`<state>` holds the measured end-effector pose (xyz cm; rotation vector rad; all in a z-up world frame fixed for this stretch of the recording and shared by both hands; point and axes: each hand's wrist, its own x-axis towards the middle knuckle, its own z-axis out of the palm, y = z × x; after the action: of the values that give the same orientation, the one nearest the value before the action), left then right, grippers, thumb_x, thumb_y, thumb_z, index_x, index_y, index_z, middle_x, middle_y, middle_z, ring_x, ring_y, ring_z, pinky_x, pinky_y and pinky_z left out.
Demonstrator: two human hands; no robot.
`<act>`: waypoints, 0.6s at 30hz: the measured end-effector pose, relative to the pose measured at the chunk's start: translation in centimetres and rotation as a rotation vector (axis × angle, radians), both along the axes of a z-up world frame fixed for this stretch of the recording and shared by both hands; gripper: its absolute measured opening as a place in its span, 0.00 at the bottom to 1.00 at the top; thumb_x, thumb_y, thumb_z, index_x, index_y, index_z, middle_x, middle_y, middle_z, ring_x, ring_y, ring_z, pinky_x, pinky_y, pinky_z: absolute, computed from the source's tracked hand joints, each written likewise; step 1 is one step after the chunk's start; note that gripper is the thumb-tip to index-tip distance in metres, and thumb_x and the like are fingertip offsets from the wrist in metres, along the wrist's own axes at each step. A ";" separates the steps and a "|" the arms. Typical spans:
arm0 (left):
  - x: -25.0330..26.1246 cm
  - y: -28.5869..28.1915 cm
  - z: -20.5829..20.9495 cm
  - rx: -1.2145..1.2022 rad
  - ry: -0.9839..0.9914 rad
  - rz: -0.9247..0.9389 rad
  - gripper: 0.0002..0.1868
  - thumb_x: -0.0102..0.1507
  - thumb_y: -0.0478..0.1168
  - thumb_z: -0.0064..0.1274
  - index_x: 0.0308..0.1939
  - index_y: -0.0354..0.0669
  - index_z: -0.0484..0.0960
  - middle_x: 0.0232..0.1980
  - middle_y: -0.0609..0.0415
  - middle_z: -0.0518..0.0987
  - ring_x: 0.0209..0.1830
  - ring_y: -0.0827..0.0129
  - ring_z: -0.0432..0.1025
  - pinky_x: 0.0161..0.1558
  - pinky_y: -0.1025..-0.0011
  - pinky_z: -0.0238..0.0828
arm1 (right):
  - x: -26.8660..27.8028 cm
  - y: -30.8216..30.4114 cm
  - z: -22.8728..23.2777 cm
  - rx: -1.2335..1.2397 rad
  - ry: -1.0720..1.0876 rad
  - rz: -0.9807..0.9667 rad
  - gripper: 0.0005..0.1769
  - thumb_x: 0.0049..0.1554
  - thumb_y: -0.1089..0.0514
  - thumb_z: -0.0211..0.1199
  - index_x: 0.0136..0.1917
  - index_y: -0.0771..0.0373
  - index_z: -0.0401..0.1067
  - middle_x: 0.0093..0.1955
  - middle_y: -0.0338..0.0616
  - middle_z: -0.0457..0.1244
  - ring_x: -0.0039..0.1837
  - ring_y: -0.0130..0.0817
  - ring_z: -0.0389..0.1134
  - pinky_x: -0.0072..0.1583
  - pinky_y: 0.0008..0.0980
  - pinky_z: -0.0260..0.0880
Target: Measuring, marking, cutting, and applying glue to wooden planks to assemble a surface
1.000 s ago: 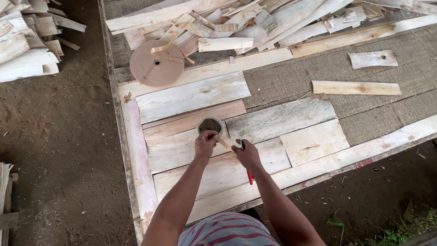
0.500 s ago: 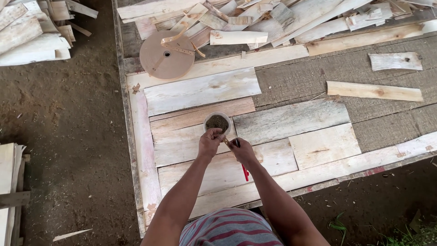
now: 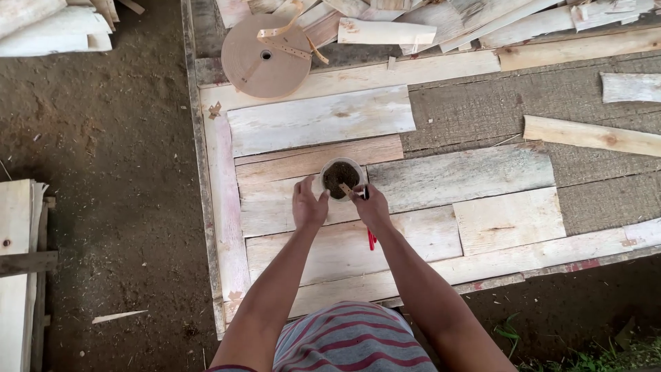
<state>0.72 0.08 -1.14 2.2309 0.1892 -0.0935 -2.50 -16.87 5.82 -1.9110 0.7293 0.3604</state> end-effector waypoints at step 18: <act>-3.3 -2.3 3.7 -0.344 0.561 0.011 0.13 0.64 0.38 0.49 0.52 0.44 0.68 0.43 0.53 0.76 0.32 0.65 0.83 0.36 0.71 0.88 | -3.3 -1.8 -2.1 -0.142 0.090 -0.109 0.28 0.50 0.37 0.76 0.46 0.59 0.69 0.41 0.48 0.67 0.51 0.49 0.73 0.54 0.44 0.72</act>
<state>-2.62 -2.26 2.59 1.8140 0.4514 -0.6957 -5.84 -18.63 3.72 -1.9878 0.9363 0.3359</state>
